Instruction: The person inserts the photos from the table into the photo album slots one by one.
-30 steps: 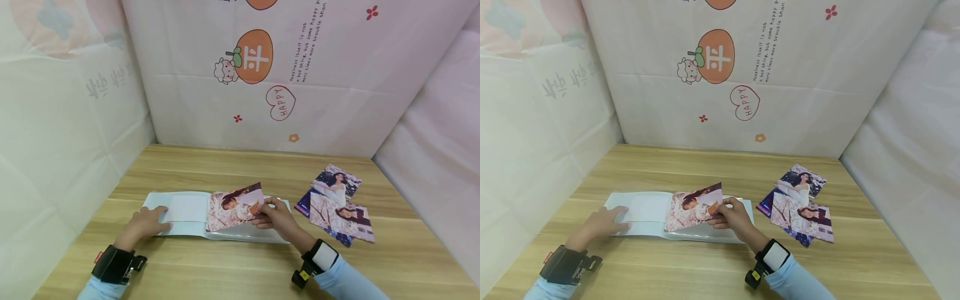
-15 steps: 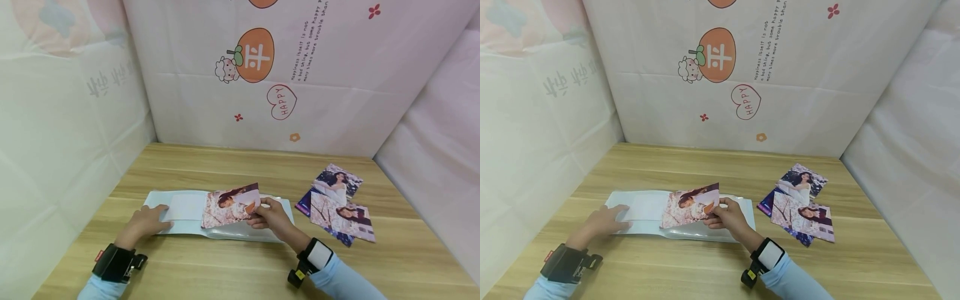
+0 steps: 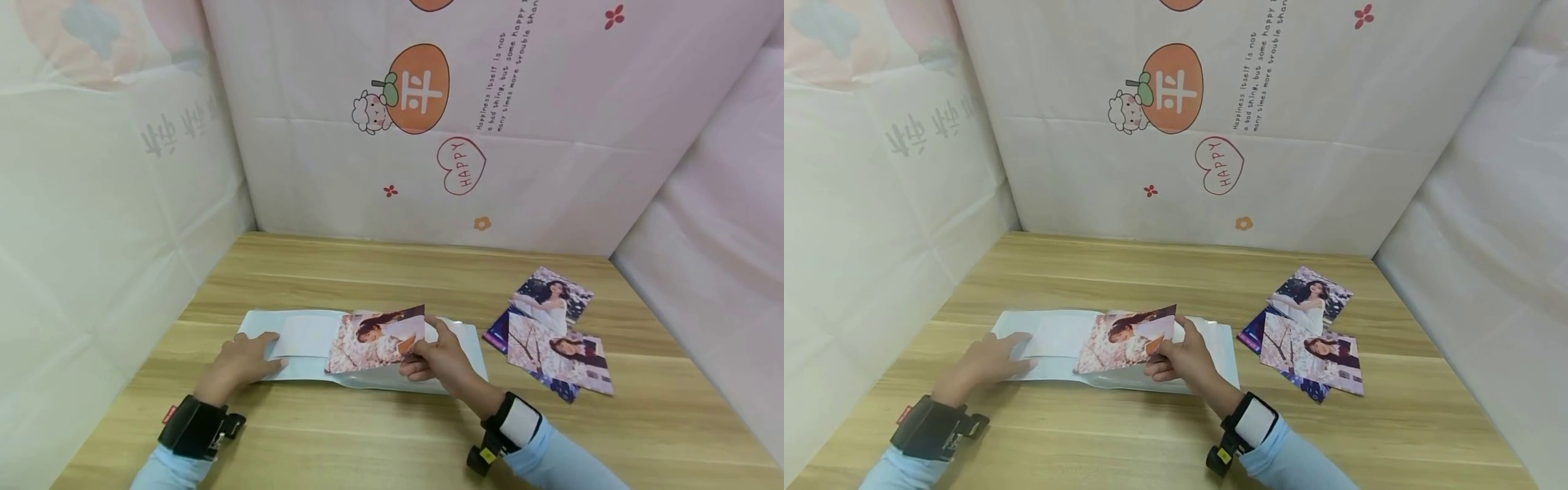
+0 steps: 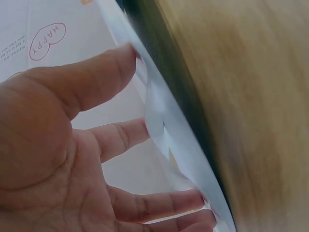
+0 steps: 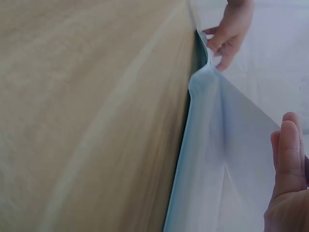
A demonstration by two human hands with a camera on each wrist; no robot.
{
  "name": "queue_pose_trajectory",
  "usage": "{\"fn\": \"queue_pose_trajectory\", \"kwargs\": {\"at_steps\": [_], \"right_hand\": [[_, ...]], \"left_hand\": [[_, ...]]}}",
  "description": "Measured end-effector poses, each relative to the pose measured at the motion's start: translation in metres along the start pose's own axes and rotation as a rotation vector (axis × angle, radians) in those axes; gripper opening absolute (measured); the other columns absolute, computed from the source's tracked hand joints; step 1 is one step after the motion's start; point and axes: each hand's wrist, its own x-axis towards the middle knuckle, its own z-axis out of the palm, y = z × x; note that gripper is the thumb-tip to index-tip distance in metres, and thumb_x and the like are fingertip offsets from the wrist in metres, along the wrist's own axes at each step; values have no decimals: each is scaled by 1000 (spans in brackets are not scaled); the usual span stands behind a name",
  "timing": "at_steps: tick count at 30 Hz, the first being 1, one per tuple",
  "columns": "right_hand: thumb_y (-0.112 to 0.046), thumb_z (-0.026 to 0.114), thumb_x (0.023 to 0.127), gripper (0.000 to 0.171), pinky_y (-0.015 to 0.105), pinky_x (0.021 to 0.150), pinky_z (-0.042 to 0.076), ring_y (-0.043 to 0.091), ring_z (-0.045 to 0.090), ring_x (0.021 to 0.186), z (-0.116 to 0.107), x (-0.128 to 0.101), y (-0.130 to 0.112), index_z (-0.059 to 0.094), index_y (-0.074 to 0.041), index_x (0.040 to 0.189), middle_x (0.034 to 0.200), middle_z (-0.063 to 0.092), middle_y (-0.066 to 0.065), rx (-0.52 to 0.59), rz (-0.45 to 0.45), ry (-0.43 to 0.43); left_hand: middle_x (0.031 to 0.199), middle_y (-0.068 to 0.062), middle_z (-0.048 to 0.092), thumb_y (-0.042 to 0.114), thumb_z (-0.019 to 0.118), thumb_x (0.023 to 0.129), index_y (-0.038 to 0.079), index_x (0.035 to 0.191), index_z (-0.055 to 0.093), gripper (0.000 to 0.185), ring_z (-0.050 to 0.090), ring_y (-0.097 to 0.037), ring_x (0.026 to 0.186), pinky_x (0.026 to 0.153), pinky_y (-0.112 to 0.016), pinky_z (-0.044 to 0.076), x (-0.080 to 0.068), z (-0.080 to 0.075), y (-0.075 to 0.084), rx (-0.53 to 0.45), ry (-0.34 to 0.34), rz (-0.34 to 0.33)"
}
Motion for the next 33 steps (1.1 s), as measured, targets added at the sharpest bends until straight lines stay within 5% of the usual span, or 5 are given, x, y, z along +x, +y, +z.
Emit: {"fn": "queue_pose_trajectory", "kwargs": {"at_steps": [15,33], "right_hand": [[-2,44,91,79,34,56,54,21,65,58,8,-12,7,-12,-6,146,80,66,19,5,32,-11],[-5,45,92,77,34,57,54,21,66,60,17,-11,10,-11,-4,145,78,66,17,29,71,-61]], "left_hand": [[113,-37,47,39,66,84,-1,126,51,60,44,-51,99,79,-62,37,0,1,-1,-15,18,-6],[109,-34,49,41,67,83,-1,125,52,61,45,-49,95,78,-61,38,-1,1,-1,-14,29,-2]]}}
